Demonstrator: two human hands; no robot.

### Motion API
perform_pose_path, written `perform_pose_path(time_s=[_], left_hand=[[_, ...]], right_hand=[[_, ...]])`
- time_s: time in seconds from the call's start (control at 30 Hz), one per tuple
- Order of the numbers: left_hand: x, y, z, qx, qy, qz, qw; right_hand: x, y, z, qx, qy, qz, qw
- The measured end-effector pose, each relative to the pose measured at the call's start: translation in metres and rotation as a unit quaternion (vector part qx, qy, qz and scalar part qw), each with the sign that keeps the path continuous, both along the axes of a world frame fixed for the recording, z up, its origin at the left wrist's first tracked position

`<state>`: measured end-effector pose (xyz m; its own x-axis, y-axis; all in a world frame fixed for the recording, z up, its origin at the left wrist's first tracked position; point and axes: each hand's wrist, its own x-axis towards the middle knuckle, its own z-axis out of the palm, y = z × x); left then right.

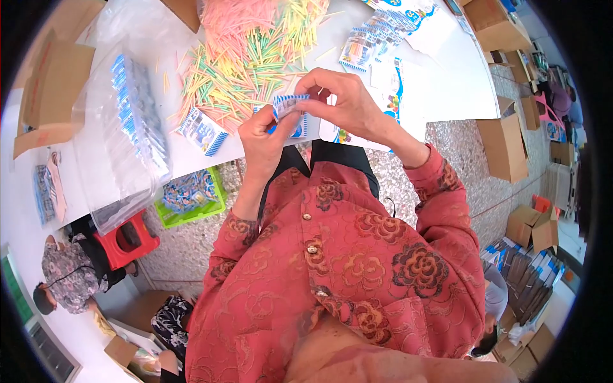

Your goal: Packaging small colorful plastic items into individual plastic bags and stacking them.

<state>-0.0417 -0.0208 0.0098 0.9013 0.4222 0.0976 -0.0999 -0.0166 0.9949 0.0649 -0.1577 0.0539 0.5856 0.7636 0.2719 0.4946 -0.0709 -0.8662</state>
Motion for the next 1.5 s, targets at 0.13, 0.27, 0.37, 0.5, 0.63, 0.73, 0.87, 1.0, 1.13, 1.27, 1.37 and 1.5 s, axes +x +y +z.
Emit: perform_pose_path(time_s=[0.13, 0.27, 0.37, 0.5, 0.63, 0.73, 0.87, 1.0, 1.13, 1.27, 1.37, 1.5], left_hand=[[-0.005, 0.001, -0.004, -0.023, 0.004, -0.01, 1.0], [-0.012, 0.009, -0.012, 0.177, 0.039, -0.017, 0.983], [-0.016, 0.003, -0.013, 0.072, 0.01, 0.027, 0.997], [-0.022, 0.008, -0.022, 0.108, 0.036, 0.017, 0.993], [-0.02, 0.004, -0.011, 0.062, 0.032, 0.005, 0.998], [-0.017, 0.0, -0.006, 0.041, 0.026, -0.004, 0.999], [-0.016, 0.001, -0.008, 0.029, 0.001, -0.026, 0.999], [-0.017, 0.002, -0.005, 0.023, 0.026, -0.019, 0.999], [-0.019, 0.006, -0.009, 0.066, 0.0, -0.017, 0.998], [-0.02, 0.005, -0.008, 0.094, 0.01, -0.013, 0.995], [-0.021, 0.004, -0.004, 0.084, 0.016, -0.021, 0.996], [-0.021, 0.005, -0.005, 0.11, 0.028, -0.014, 0.993]], right_hand=[[-0.004, 0.0, 0.002, 0.005, -0.027, -0.012, 1.0], [-0.005, -0.003, -0.002, 0.03, -0.029, -0.022, 0.999], [-0.016, 0.002, 0.0, 0.061, -0.078, -0.044, 0.994], [-0.019, 0.0, -0.007, 0.074, -0.271, -0.059, 0.958], [-0.021, -0.004, -0.008, 0.068, -0.323, -0.06, 0.942], [-0.021, -0.007, -0.003, 0.074, -0.282, -0.058, 0.955], [-0.02, -0.012, 0.002, 0.057, -0.242, -0.042, 0.968], [-0.025, -0.012, 0.011, 0.057, -0.183, -0.038, 0.981], [-0.027, -0.009, 0.014, 0.038, -0.18, -0.041, 0.982], [-0.026, -0.009, 0.01, 0.007, -0.176, -0.032, 0.984], [-0.027, -0.008, 0.01, 0.012, -0.171, -0.033, 0.985], [-0.027, -0.008, 0.011, 0.003, -0.177, -0.02, 0.984]])
